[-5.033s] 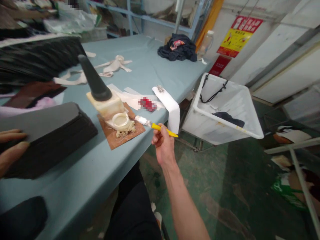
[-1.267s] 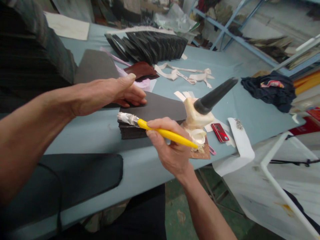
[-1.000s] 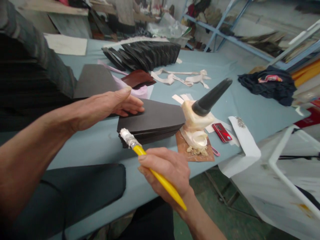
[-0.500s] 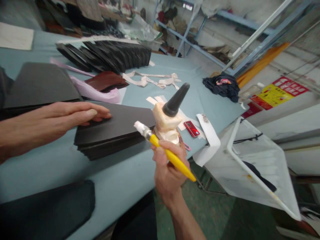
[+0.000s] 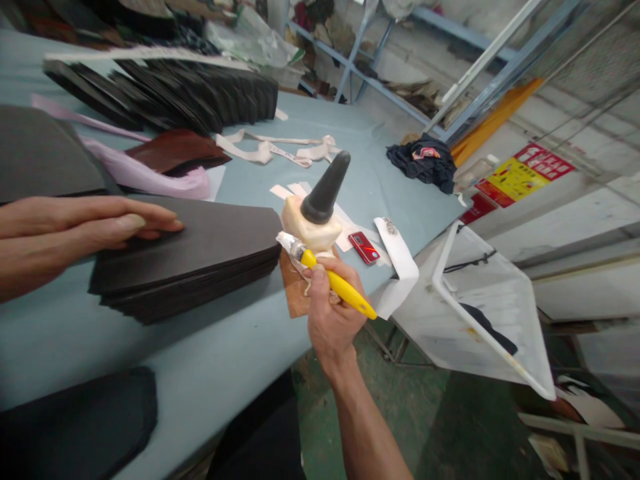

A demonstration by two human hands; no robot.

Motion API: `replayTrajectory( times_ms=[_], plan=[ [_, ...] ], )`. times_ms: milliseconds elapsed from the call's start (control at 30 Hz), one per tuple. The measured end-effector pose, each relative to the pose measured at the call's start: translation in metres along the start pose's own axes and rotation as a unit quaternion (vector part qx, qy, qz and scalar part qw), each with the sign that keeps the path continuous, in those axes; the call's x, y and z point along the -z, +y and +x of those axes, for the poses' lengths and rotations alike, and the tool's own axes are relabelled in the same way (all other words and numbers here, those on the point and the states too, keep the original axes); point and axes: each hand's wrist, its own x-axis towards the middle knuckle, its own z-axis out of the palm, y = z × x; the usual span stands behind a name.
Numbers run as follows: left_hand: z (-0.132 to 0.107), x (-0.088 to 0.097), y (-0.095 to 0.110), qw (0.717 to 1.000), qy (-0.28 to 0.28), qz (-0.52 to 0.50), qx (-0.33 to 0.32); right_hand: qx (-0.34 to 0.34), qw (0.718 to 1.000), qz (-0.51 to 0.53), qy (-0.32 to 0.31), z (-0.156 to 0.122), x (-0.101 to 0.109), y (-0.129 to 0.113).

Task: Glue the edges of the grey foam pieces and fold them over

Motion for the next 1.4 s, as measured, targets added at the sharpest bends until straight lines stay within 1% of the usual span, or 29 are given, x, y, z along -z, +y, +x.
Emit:
replayTrajectory(
  times_ms=[100, 167, 367, 500, 600, 767, 867, 933, 1100, 1233, 1300, 1400],
  plan=[
    [0.001, 0.000, 0.002, 1.000, -0.007, 0.012, -0.009, 0.004, 1.000, 0.000, -0.001, 0.001, 0.000, 0.003],
    [0.002, 0.000, 0.003, 1.000, -0.001, 0.018, -0.001, 0.008, 1.000, -0.006, 0.000, 0.001, 0.000, 0.004],
    [0.003, 0.002, -0.003, 0.999, -0.007, 0.041, -0.032, 0.034, 0.999, -0.024, -0.002, 0.001, 0.000, 0.006],
    [0.002, 0.002, -0.004, 0.999, -0.002, 0.038, -0.032, 0.047, 0.998, -0.034, -0.014, -0.001, 0.001, 0.005],
    [0.003, -0.001, 0.001, 0.999, 0.000, 0.041, -0.024, 0.063, 0.997, -0.046, -0.022, -0.005, 0.003, 0.005],
    [0.000, -0.003, 0.021, 1.000, 0.002, 0.022, -0.018, 0.096, 0.990, -0.099, -0.043, -0.016, 0.005, 0.004],
    [-0.004, -0.003, 0.029, 0.999, 0.000, 0.006, -0.032, 0.129, 0.984, -0.106, -0.064, -0.021, 0.003, -0.001],
    [-0.006, -0.003, 0.030, 0.999, -0.002, -0.004, -0.053, 0.147, 0.980, -0.110, -0.078, -0.024, 0.001, -0.007],
    [-0.006, -0.004, 0.023, 0.994, -0.017, -0.037, -0.099, 0.178, 0.971, -0.117, -0.106, -0.031, -0.006, -0.022],
    [-0.003, -0.005, 0.019, 0.994, -0.021, -0.054, -0.094, 0.187, 0.970, -0.089, -0.131, -0.035, -0.012, -0.035],
    [-0.004, -0.005, 0.020, 0.994, -0.026, -0.057, -0.084, 0.200, 0.967, -0.078, -0.135, -0.036, -0.015, -0.042],
    [-0.006, -0.005, 0.025, 0.995, -0.029, -0.052, -0.078, 0.201, 0.966, -0.063, -0.148, -0.038, -0.020, -0.051]
  ],
)
